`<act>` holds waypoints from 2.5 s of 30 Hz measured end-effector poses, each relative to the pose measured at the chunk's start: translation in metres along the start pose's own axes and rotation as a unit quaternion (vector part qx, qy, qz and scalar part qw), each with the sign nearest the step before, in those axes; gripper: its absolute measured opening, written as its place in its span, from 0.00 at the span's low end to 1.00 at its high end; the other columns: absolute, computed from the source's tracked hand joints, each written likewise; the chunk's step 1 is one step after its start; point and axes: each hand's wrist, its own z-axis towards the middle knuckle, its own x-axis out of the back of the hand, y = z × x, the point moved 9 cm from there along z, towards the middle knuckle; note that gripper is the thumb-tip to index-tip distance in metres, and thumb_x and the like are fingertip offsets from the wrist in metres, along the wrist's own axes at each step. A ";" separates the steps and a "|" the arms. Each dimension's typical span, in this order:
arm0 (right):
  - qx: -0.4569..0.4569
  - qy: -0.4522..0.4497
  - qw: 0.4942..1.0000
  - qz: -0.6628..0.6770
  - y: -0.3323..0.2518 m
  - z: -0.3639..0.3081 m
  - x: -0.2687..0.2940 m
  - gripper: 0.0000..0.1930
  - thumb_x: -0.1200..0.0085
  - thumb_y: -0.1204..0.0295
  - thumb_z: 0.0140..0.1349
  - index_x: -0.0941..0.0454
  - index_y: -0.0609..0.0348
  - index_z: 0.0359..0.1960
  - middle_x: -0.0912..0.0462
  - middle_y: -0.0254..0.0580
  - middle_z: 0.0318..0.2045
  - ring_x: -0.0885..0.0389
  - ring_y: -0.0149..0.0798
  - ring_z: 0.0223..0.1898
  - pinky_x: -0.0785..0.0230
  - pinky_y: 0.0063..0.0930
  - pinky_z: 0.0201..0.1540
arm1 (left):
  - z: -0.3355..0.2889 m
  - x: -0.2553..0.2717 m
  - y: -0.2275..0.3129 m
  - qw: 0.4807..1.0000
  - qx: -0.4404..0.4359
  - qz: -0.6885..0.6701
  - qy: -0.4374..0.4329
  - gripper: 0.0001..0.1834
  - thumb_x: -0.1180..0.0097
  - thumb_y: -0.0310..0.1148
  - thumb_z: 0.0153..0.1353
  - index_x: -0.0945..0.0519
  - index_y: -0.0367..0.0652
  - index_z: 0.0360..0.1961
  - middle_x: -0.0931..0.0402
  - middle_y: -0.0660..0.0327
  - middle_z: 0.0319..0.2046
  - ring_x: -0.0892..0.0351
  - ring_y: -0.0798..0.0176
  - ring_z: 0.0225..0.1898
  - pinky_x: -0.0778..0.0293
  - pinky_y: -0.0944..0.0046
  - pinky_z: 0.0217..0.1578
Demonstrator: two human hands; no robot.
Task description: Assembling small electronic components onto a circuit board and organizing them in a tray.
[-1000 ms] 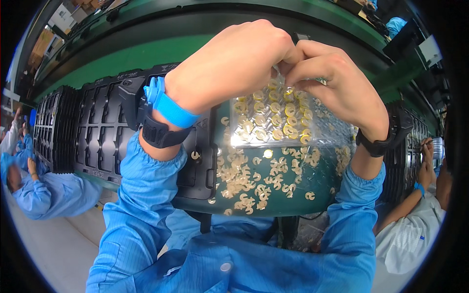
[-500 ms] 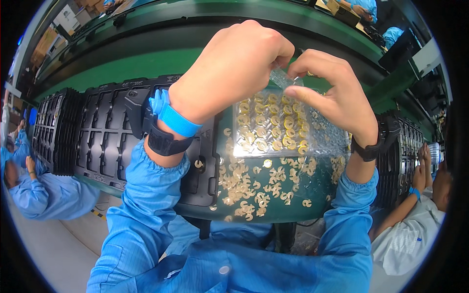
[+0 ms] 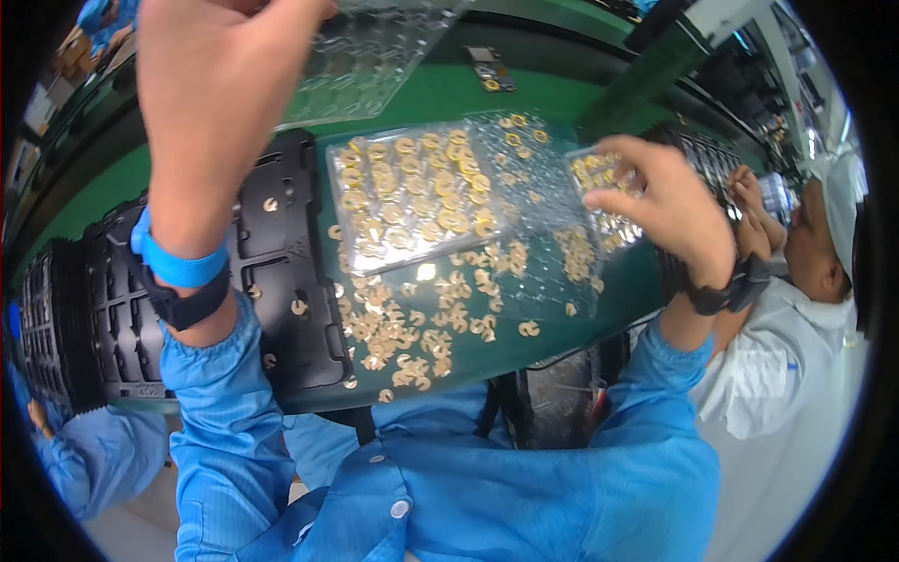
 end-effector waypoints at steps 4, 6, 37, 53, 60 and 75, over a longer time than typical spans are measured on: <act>-0.177 -0.001 0.982 0.060 0.075 -0.084 -0.073 0.35 0.25 0.52 0.59 0.18 0.67 0.60 0.14 0.53 0.25 0.12 0.49 0.29 0.21 0.41 0.36 | -0.003 0.004 -0.015 0.974 0.179 -0.136 0.020 0.08 0.46 0.24 0.73 0.22 0.33 0.50 0.14 0.54 0.34 0.11 0.64 0.28 0.16 0.70 0.27; -0.230 0.030 0.965 0.121 0.072 -0.110 -0.100 0.40 0.22 0.59 0.57 0.25 0.67 0.68 0.15 0.47 0.27 0.14 0.43 0.28 0.22 0.37 0.37 | -0.005 -0.005 -0.013 0.950 0.206 -0.232 -0.033 0.09 0.47 0.24 0.73 0.23 0.32 0.50 0.14 0.53 0.34 0.11 0.61 0.27 0.14 0.67 0.28; -0.303 0.223 0.893 0.246 0.008 -0.318 0.050 0.19 0.33 0.72 0.68 0.23 0.61 0.58 0.11 0.47 0.41 0.09 0.36 0.41 0.19 0.26 0.39 | -0.153 -0.144 0.108 0.788 0.201 -0.445 -0.375 0.38 0.29 0.42 0.66 0.30 0.29 0.69 0.21 0.41 0.61 0.10 0.56 0.45 0.14 0.59 0.41; -0.468 0.113 0.812 0.329 0.148 -0.363 -0.284 0.24 0.28 0.59 0.66 0.19 0.72 0.46 0.12 0.46 0.34 0.13 0.36 0.29 0.20 0.33 0.23 | -0.033 -0.047 0.031 0.828 0.260 -0.439 -0.233 0.10 0.36 0.30 0.73 0.14 0.33 0.48 0.12 0.52 0.43 0.08 0.62 0.38 0.11 0.67 0.38; -0.433 0.297 0.761 0.381 0.158 -0.351 -0.207 0.11 0.34 0.66 0.72 0.21 0.61 0.41 0.17 0.38 0.28 0.17 0.31 0.21 0.28 0.25 0.19 | -0.027 -0.039 0.029 0.842 0.214 -0.447 -0.212 0.13 0.35 0.34 0.72 0.15 0.34 0.49 0.12 0.50 0.43 0.08 0.59 0.39 0.12 0.65 0.39; -0.398 0.010 0.905 0.150 0.204 -0.183 -0.381 0.36 0.40 0.57 0.70 0.36 0.56 0.77 0.21 0.61 0.66 0.16 0.58 0.60 0.20 0.48 0.58 | -0.017 -0.016 0.017 0.844 0.228 -0.445 -0.191 0.14 0.34 0.32 0.71 0.15 0.31 0.50 0.12 0.48 0.42 0.08 0.59 0.37 0.12 0.66 0.38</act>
